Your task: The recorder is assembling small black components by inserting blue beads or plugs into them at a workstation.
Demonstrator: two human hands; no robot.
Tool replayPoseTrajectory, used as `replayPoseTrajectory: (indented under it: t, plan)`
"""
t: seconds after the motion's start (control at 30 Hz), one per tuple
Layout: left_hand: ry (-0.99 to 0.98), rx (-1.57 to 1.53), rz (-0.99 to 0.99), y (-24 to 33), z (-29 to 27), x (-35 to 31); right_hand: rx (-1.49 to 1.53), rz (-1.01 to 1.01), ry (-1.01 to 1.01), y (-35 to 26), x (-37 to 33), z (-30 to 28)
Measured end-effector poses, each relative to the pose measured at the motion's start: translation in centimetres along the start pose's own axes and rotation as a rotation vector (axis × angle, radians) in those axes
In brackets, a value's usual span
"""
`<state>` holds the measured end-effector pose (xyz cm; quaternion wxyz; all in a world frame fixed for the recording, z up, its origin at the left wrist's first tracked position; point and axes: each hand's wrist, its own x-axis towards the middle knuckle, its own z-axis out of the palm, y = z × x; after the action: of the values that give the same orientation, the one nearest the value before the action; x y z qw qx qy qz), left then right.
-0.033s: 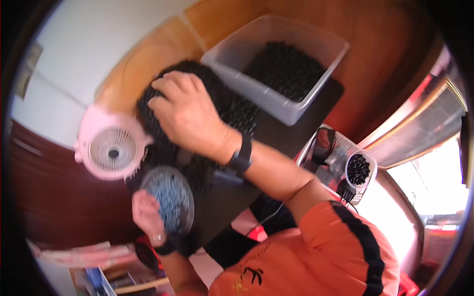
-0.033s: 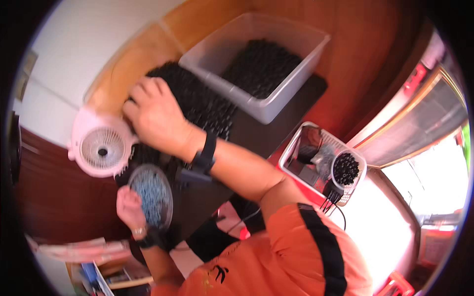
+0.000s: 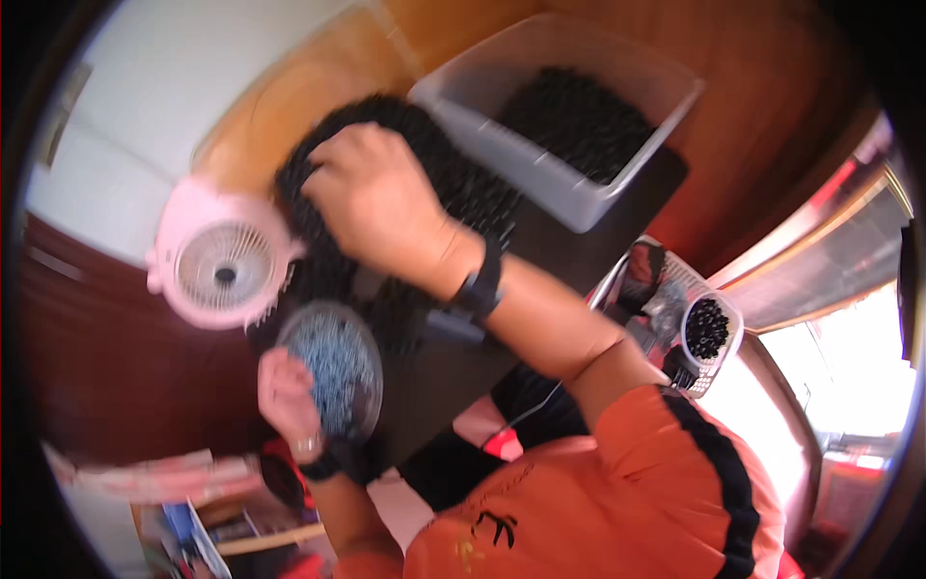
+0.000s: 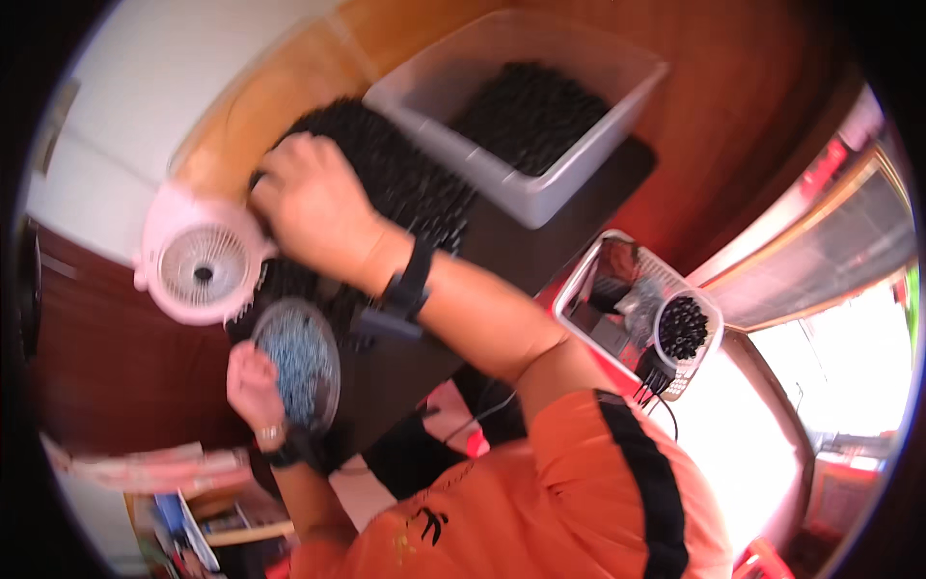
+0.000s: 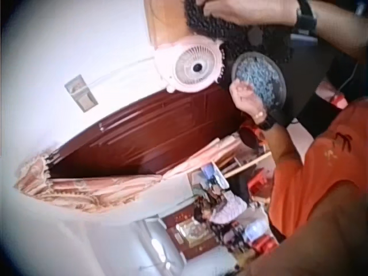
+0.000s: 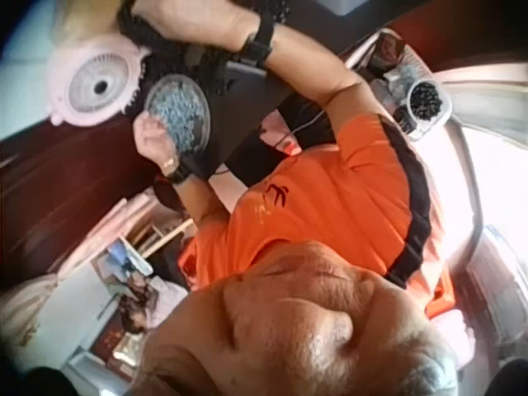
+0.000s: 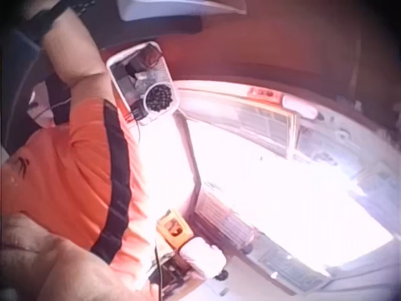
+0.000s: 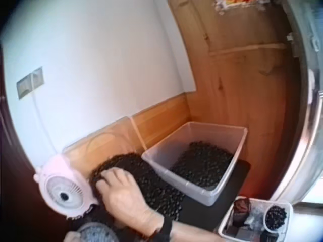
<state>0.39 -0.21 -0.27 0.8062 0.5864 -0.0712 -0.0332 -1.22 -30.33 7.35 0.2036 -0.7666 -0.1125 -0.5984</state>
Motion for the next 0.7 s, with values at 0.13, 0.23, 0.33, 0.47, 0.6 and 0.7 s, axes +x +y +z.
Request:
replayPoseTrajectory:
  t: [0.13, 0.23, 0.33, 0.47, 0.6, 0.7]
  plan:
    - [-0.034, -0.045, 0.010, 0.0, 0.5, 0.5, 0.052, 0.142, -0.250, 2.6, -2.1, 2.6]
    - [-0.071, -0.037, 0.005, 0.6, -0.4, 0.2, 0.195, 0.285, -0.634, 2.2, -2.7, 3.5]
    - [-0.091, -0.055, 0.044, 0.7, -0.9, -0.2, 0.182, 0.270, -0.810, 1.1, -3.9, 4.8]
    - [-0.124, -0.102, 0.105, 1.6, -1.4, -0.8, 0.288, 0.263, -0.915, -0.4, -5.3, 6.4]
    - [-0.128, -0.143, 0.137, 1.8, -2.0, -0.8, 0.460, -0.053, -0.881, -2.3, -7.6, 8.5]
    - [-0.119, -0.148, 0.136, 1.5, -1.9, -0.5, 0.395, -0.134, -0.879, -2.6, -8.6, 9.7]
